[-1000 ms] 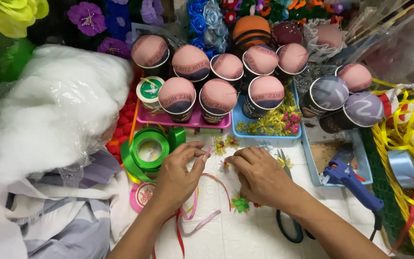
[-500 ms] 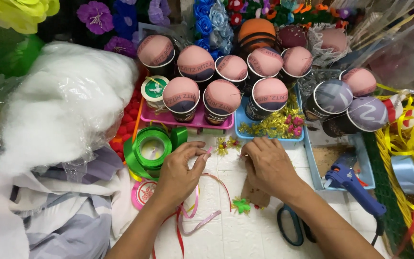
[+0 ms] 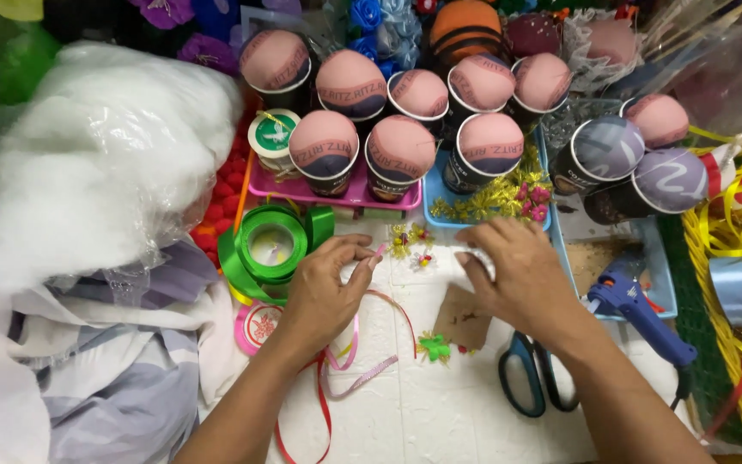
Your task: Cutting and folding ribbons into leaf shapes and gluing them onto a base to create decorations.
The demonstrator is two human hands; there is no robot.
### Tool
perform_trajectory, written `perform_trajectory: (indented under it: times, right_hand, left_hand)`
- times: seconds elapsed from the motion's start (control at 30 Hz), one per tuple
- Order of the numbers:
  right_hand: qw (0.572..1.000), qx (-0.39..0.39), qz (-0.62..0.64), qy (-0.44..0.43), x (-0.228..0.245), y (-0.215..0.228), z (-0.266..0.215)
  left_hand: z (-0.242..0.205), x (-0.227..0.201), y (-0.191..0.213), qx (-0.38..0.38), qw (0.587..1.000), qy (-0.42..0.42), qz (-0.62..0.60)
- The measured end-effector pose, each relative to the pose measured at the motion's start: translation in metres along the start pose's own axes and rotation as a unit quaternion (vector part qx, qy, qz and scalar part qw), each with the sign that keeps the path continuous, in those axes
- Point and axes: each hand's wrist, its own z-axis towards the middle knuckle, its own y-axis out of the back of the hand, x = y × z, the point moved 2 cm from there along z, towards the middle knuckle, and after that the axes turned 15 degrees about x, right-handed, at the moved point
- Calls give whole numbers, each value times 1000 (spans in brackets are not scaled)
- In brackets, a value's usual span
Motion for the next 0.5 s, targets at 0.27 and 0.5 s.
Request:
perform_trajectory:
  times: [0.27, 0.5]
  right_hand:
    - [985, 138, 108, 2, 28, 6, -64]
    - [985, 138, 89, 44, 59, -19, -62]
  left_hand:
    - [-1, 0, -2, 29, 999, 37, 4]
    - [1, 6, -6, 21, 1000, 10, 17]
